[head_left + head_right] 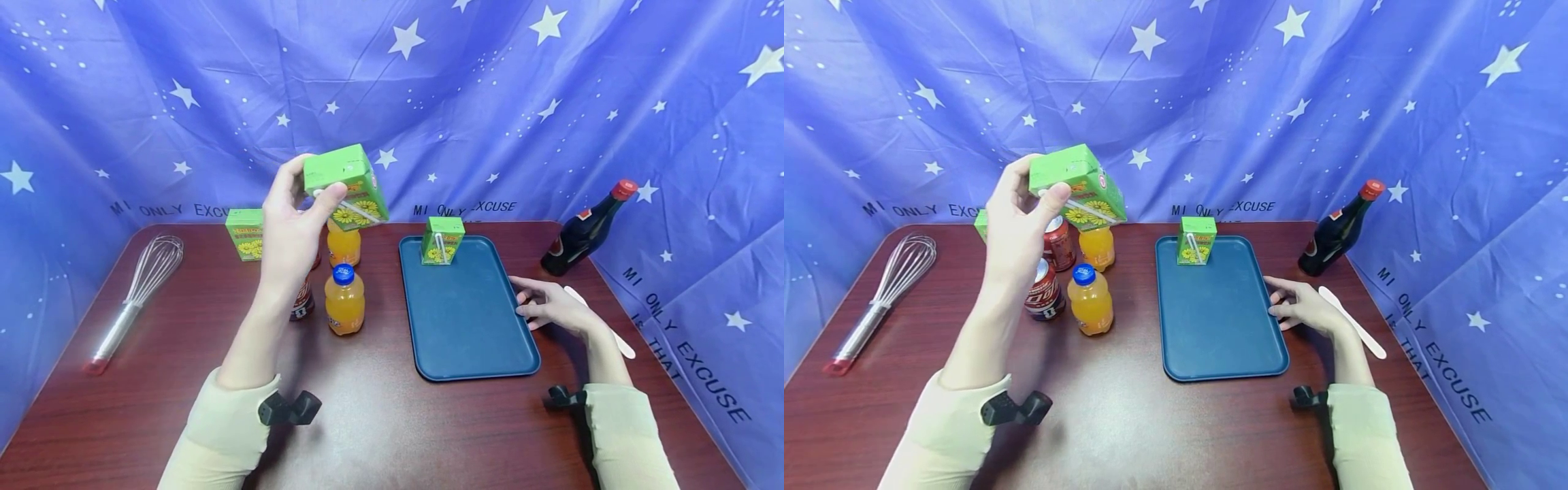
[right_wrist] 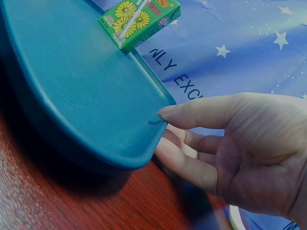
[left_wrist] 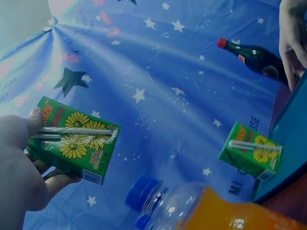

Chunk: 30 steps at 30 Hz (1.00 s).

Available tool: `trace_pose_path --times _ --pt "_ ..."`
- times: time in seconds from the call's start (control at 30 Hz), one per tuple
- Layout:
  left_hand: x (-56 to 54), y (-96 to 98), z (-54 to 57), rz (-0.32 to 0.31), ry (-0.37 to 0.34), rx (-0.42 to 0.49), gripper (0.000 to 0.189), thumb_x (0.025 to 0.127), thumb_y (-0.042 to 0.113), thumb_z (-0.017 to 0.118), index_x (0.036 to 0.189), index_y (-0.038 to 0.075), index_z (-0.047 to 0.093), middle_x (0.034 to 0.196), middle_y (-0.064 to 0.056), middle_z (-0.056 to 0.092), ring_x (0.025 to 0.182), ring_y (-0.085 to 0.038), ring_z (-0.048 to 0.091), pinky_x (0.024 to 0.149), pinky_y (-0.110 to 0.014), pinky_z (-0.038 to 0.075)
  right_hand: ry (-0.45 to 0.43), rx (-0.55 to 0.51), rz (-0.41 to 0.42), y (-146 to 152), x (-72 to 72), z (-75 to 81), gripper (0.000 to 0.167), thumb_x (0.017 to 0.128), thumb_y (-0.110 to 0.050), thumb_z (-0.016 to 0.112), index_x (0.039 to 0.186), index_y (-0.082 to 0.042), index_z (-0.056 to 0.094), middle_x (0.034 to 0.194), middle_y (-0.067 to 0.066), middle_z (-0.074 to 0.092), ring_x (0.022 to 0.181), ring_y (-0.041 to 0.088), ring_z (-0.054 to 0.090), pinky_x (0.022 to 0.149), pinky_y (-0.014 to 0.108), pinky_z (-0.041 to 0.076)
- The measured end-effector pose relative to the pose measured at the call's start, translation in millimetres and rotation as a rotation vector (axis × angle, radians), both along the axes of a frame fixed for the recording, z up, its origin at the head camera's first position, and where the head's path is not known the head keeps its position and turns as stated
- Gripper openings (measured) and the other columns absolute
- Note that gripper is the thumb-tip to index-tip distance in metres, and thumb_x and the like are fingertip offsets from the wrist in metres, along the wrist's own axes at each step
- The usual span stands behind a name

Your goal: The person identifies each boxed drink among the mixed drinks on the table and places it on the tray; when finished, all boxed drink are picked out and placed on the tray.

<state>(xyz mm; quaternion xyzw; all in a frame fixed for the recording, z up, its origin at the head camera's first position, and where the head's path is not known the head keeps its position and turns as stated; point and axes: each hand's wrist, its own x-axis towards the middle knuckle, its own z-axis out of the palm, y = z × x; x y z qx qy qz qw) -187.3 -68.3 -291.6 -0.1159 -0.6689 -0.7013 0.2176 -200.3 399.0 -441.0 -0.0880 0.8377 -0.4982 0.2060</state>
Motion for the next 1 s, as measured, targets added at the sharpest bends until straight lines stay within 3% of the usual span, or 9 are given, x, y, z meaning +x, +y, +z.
trace_pose_path --times 0.33,0.67,0.83,1.0 --pt "-1.7 20.5 -4.6 -0.048 -0.038 -0.046 0.049 0.095 0.029 0.075 0.138 0.015 0.057 0.120 0.000 0.065 0.111 -0.011 0.060 0.095 -0.026 0.054 -0.002 0.008 -0.003 0.5 -0.6 -0.2 0.072 0.099 -0.007 0.065 0.161 -0.003 0.028 0.109 0.015 0.054 0.084 0.009 0.068 0.070 0.039 0.065" --pt "-3.4 40.3 -8.4 -0.073 -0.024 -0.056 0.051 0.093 0.027 0.077 0.139 0.014 0.058 0.117 -0.004 0.066 0.106 -0.011 0.060 0.086 -0.025 0.053 -0.008 0.017 -0.007 3.1 -4.0 -4.2 0.072 0.099 -0.007 0.066 0.161 -0.005 0.029 0.109 0.013 0.054 0.084 0.009 0.069 0.072 0.041 0.065" --pt "-3.6 53.4 -13.8 -0.087 -0.031 -0.045 0.050 0.092 0.025 0.079 0.137 0.014 0.059 0.111 -0.005 0.066 0.096 -0.011 0.061 0.077 -0.023 0.056 -0.003 0.020 -0.007 4.1 -4.4 -5.3 0.072 0.099 -0.007 0.066 0.161 -0.005 0.029 0.107 0.010 0.055 0.083 0.008 0.069 0.071 0.041 0.065" --pt "-4.2 65.3 -20.9 -0.114 -0.040 -0.056 0.051 0.093 0.025 0.078 0.139 0.013 0.058 0.115 -0.008 0.067 0.101 -0.012 0.064 0.080 -0.023 0.058 -0.006 0.017 -0.008 2.7 -3.5 -4.8 0.072 0.099 -0.007 0.066 0.161 -0.004 0.029 0.107 0.010 0.055 0.083 0.008 0.068 0.071 0.041 0.065"
